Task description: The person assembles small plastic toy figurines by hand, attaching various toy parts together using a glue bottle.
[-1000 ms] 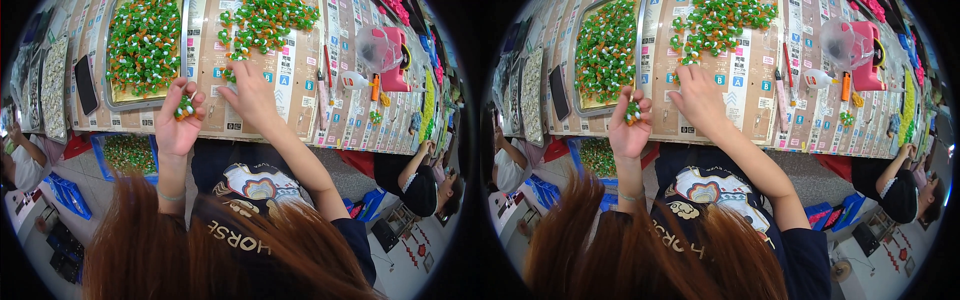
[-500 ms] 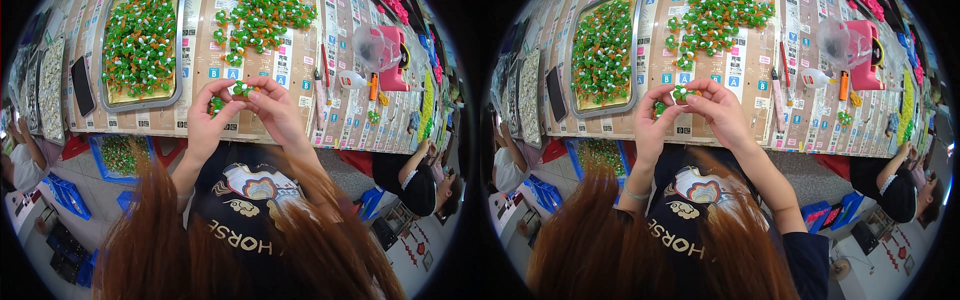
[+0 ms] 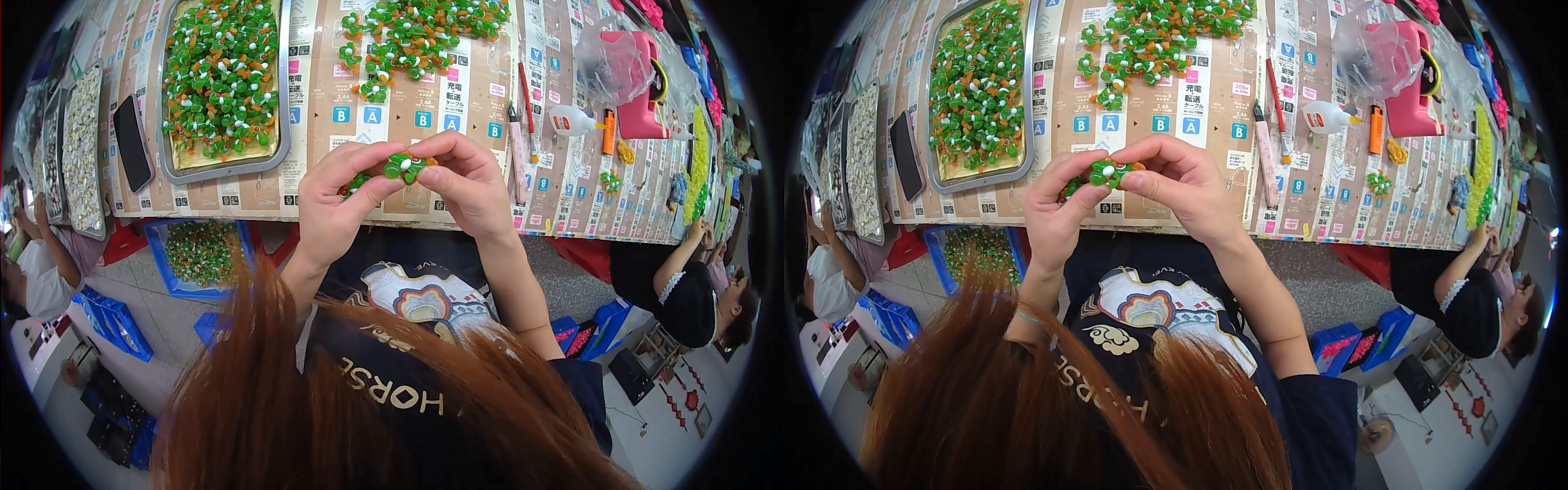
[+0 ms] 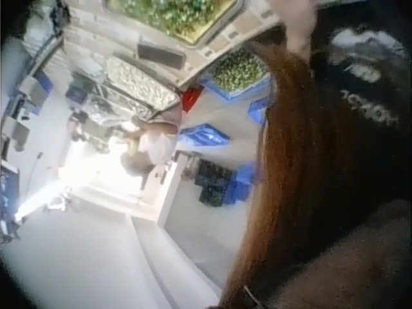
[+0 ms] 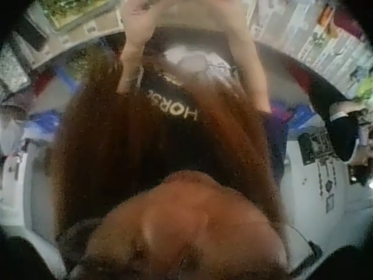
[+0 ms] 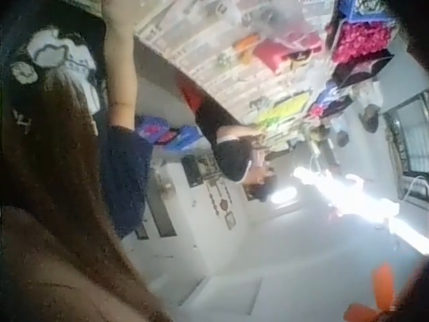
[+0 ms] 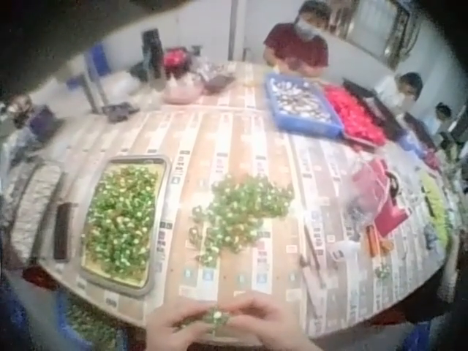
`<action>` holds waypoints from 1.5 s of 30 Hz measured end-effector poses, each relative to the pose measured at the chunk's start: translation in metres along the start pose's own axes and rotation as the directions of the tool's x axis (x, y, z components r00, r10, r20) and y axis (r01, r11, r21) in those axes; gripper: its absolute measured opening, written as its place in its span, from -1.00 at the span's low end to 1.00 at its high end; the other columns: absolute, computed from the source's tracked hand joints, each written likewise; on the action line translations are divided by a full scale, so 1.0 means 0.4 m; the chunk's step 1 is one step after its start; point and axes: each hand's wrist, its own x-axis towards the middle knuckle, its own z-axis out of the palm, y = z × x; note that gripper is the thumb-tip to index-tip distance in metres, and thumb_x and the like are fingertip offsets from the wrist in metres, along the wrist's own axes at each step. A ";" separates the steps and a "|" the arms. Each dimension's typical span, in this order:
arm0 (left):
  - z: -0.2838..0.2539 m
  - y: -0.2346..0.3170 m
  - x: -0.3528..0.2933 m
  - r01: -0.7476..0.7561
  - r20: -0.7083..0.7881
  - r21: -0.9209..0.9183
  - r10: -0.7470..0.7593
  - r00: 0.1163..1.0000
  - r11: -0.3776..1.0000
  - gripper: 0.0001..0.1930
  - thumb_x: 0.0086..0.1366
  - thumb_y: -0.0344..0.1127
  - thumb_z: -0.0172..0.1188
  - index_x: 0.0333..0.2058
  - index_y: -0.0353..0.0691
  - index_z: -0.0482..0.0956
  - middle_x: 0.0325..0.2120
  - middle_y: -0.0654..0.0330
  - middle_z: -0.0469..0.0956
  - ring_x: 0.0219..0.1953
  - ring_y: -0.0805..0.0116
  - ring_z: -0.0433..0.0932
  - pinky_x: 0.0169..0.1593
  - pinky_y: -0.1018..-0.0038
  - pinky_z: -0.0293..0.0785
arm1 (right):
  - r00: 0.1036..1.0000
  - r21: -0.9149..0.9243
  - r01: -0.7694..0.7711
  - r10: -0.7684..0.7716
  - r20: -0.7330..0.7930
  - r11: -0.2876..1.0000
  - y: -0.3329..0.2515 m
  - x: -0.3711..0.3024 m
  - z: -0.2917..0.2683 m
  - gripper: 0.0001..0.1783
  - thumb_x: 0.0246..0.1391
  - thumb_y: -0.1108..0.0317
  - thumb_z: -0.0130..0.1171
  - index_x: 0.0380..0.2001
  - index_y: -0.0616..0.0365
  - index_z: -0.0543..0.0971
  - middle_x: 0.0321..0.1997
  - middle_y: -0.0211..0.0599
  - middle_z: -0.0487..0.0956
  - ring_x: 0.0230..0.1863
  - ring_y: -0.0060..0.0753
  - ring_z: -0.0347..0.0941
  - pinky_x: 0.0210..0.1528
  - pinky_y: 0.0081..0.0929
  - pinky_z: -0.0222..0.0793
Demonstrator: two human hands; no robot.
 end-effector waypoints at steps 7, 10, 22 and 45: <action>0.006 -0.004 -0.003 0.228 -0.035 -0.246 -0.244 0.969 0.942 -0.74 0.00 -0.51 0.10 -0.25 -0.32 0.44 -0.41 0.27 0.45 -0.41 0.59 0.35 -0.35 0.70 0.27 | 0.991 0.160 -0.122 0.129 -0.035 0.980 -0.010 -0.002 0.008 -0.83 -0.06 0.45 0.01 -0.36 0.29 0.40 -0.40 -0.29 0.46 -0.46 -0.59 0.38 -0.38 -0.69 0.31; 0.007 -0.011 0.000 0.311 0.003 -0.320 -0.328 0.945 0.895 -0.74 0.00 -0.50 0.10 -0.25 -0.31 0.45 -0.42 0.29 0.45 -0.44 0.62 0.34 -0.37 0.71 0.27 | 0.991 0.036 -0.079 0.082 -0.110 0.996 -0.017 -0.008 0.012 -0.85 -0.05 0.45 0.00 -0.38 0.30 0.40 -0.44 -0.30 0.46 -0.52 -0.62 0.37 -0.45 -0.72 0.31; 0.075 -0.042 0.037 0.610 0.354 -0.491 -0.498 0.792 0.622 -0.73 0.05 -0.51 0.00 -0.21 -0.25 0.29 -0.47 0.21 0.38 -0.65 0.67 0.22 -0.70 0.81 0.07 | 0.672 -0.686 0.140 -0.577 -0.464 0.714 -0.083 -0.079 -0.181 -0.64 -0.17 0.44 0.12 -0.22 0.26 0.34 -0.41 -0.36 0.37 -0.41 -0.63 0.29 -0.37 -0.71 0.21; 0.075 -0.126 0.029 0.493 0.148 -0.588 -0.514 0.845 0.641 -0.69 0.15 -0.41 -0.07 -0.10 -0.31 0.27 -0.31 0.22 0.38 -0.60 0.65 0.18 -0.64 0.80 0.07 | 0.937 0.114 -0.004 0.043 -0.346 0.994 -0.002 -0.109 -0.203 -0.71 -0.14 0.41 0.05 -0.28 0.20 0.32 -0.34 -0.33 0.41 -0.32 -0.57 0.33 -0.24 -0.60 0.25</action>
